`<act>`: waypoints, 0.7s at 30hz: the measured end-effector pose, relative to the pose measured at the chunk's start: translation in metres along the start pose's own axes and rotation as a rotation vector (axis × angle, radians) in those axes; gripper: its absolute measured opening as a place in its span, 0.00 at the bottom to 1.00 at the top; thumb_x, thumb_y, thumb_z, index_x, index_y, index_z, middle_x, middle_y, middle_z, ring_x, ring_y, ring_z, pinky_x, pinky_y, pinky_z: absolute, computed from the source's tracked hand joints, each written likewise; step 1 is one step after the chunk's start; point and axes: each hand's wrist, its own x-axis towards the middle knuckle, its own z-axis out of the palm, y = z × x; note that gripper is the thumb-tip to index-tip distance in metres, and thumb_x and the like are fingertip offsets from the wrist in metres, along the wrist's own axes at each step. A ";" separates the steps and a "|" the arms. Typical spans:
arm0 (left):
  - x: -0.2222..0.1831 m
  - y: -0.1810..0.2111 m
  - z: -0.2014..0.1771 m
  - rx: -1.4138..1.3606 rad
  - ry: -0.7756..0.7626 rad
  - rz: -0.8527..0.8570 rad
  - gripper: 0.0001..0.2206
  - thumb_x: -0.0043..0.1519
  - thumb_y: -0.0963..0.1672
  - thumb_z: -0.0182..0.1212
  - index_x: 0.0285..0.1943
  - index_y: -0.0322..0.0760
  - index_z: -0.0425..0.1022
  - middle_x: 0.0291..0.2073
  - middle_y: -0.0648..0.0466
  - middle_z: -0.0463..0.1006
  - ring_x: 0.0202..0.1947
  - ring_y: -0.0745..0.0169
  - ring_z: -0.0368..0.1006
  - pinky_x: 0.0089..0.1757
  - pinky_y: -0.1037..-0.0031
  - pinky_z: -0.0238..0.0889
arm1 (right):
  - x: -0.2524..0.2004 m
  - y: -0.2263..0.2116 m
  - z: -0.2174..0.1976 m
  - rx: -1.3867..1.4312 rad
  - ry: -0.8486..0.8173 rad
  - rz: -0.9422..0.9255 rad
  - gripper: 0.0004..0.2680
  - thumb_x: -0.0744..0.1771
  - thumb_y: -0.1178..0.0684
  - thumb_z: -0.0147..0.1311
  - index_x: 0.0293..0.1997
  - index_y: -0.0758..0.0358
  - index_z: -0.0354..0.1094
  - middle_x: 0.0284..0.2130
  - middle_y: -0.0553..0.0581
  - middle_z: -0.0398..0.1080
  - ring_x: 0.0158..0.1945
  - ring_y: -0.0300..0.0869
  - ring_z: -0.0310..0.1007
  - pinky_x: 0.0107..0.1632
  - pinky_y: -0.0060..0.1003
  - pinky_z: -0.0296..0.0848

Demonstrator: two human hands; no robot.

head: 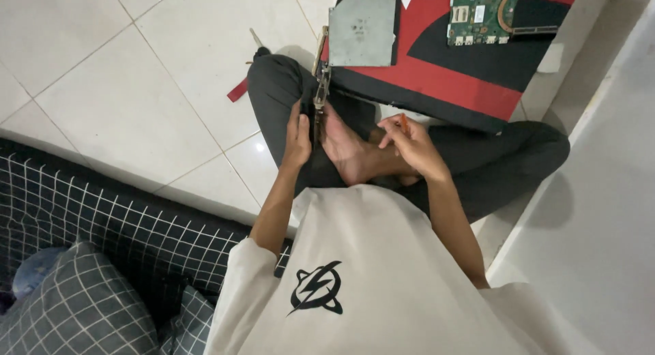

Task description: Cleaning dust from a graphics card and motherboard using a toothbrush.

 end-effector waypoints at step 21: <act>0.037 0.085 -0.006 -0.454 0.310 -0.555 0.47 0.64 0.66 0.43 0.81 0.32 0.40 0.78 0.34 0.41 0.77 0.33 0.39 0.72 0.50 0.39 | -0.004 0.032 -0.036 -0.281 -0.135 0.048 0.11 0.72 0.57 0.37 0.58 0.63 0.65 0.31 0.58 0.76 0.16 0.43 0.68 0.21 0.34 0.68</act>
